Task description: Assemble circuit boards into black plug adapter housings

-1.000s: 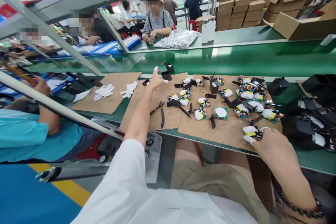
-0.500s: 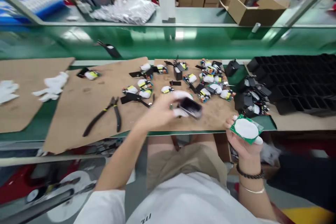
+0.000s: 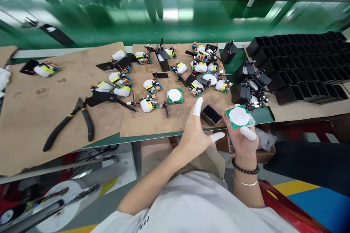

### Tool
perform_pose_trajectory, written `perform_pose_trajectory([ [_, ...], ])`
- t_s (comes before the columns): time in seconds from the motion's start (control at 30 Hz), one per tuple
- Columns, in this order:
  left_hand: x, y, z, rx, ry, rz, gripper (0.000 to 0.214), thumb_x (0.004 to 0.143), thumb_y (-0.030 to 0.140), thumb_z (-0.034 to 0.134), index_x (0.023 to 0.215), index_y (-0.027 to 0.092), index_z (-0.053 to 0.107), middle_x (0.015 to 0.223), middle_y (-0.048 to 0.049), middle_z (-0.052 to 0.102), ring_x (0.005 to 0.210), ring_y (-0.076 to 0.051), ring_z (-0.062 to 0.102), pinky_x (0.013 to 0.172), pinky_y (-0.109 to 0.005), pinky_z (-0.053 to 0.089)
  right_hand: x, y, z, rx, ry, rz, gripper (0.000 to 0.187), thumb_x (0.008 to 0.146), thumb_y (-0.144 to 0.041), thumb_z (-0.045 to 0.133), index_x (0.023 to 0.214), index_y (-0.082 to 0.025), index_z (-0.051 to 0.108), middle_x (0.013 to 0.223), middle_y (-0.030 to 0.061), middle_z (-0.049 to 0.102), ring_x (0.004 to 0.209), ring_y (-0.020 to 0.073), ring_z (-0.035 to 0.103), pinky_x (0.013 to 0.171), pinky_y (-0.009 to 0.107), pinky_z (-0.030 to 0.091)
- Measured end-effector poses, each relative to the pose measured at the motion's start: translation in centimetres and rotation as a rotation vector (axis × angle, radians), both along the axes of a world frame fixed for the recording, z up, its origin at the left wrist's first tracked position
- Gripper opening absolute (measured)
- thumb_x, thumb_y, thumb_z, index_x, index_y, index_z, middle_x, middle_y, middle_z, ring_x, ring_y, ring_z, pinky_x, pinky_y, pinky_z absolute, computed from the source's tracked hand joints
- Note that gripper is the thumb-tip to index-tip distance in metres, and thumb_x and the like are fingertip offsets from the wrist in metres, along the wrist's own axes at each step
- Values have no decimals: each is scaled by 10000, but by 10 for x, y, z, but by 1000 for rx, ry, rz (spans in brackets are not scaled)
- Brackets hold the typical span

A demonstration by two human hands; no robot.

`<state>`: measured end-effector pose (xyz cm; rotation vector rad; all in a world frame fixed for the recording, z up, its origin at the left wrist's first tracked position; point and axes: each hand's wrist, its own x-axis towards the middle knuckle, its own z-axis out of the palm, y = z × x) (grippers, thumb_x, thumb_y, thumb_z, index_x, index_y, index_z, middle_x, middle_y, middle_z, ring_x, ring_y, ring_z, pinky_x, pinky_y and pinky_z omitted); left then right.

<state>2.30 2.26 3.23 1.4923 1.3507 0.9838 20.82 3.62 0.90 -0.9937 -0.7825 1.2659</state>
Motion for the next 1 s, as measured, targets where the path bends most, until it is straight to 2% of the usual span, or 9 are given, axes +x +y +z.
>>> perform_pose_trajectory([
  [0.17,14,11,-13,47,176,125,862,741,229,915,1496,244,500,1400,-137,674,1335,-364,634,1173,-544,495,-16,3,13,11,25,-66,416,599,-329,884,994,-278,765,1163,62,800,1130,309,740,1112,607,550],
  [0.23,9,14,-14,73,260,222,775,731,277,939,1408,225,566,1263,-131,712,1233,-366,671,1104,-537,528,-22,0,14,14,18,-145,364,659,-332,856,1005,-280,757,1184,55,796,1168,297,732,1121,599,544],
  [0.3,3,12,-13,86,303,244,888,707,330,963,1468,221,519,1253,-139,692,1215,-370,664,1070,-528,544,-27,-4,13,14,-33,-205,384,689,-340,845,1054,-275,745,1209,63,789,1217,302,718,1128,591,539],
  [0.43,-14,7,-5,46,184,40,1136,707,305,950,1643,319,307,1467,-133,576,1001,-248,702,935,-417,614,-38,-11,9,41,-182,-240,531,627,-375,917,1108,-247,731,1233,92,784,1224,321,724,1106,540,568],
  [0.57,-26,16,2,-47,78,-167,924,756,211,883,1579,296,470,1220,-68,713,752,-160,656,856,-371,623,-40,-10,6,213,-272,-144,549,627,-396,959,1112,-261,739,1177,82,805,1160,319,762,1045,505,619],
  [0.67,-25,23,5,-65,14,-175,740,742,147,841,1438,264,620,1039,-19,753,743,-165,667,857,-367,616,-34,-5,4,302,-383,11,599,648,-411,964,1185,-267,742,1221,87,803,1199,334,754,1081,525,604],
  [0.77,-23,22,9,-7,-33,-127,680,711,84,786,1357,260,665,1148,-26,764,702,-134,640,791,-332,612,-25,-3,8,378,-477,120,565,697,-394,940,1216,-267,755,1278,94,790,1292,355,707,1145,559,554],
  [0.9,-24,14,20,124,-35,-135,670,703,2,684,1313,278,690,1332,-20,729,658,-96,607,819,-330,613,-19,-7,23,445,-550,92,470,732,-366,905,1180,-300,779,1207,63,800,1320,356,675,1147,567,546],
  [1.0,-27,11,29,140,-7,-147,671,722,7,678,1331,289,687,1342,-16,722,668,-103,619,838,-342,618,-18,-11,34,419,-624,40,473,700,-380,924,1148,-325,783,1264,58,769,1299,358,672,1131,566,556],
])
